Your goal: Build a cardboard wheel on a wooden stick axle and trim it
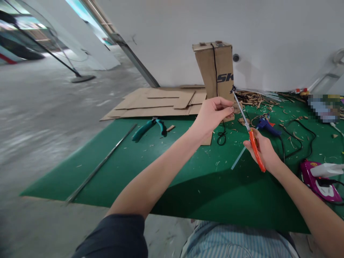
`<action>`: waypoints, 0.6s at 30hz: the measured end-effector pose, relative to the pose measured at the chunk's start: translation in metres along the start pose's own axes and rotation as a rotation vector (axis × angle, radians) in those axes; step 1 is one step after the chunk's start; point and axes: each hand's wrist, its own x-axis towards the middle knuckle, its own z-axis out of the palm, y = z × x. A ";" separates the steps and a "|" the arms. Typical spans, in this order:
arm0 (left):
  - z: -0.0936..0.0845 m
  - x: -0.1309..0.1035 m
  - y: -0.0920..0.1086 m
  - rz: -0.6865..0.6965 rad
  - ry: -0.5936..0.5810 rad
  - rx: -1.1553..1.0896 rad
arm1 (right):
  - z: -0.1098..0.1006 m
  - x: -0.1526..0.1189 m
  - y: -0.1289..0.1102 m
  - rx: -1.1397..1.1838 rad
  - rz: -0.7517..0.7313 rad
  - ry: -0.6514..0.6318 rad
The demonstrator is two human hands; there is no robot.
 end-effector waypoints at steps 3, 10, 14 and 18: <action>-0.002 0.001 -0.002 0.036 -0.016 0.035 | -0.001 0.000 -0.004 -0.020 0.001 0.008; -0.007 0.003 -0.002 0.167 -0.022 0.244 | -0.002 0.002 -0.005 -0.019 -0.028 0.029; -0.010 0.003 0.002 0.179 -0.026 0.308 | -0.003 0.002 -0.004 -0.037 -0.050 0.030; -0.012 0.004 0.004 0.181 -0.051 0.330 | -0.004 0.002 0.000 -0.117 -0.097 0.054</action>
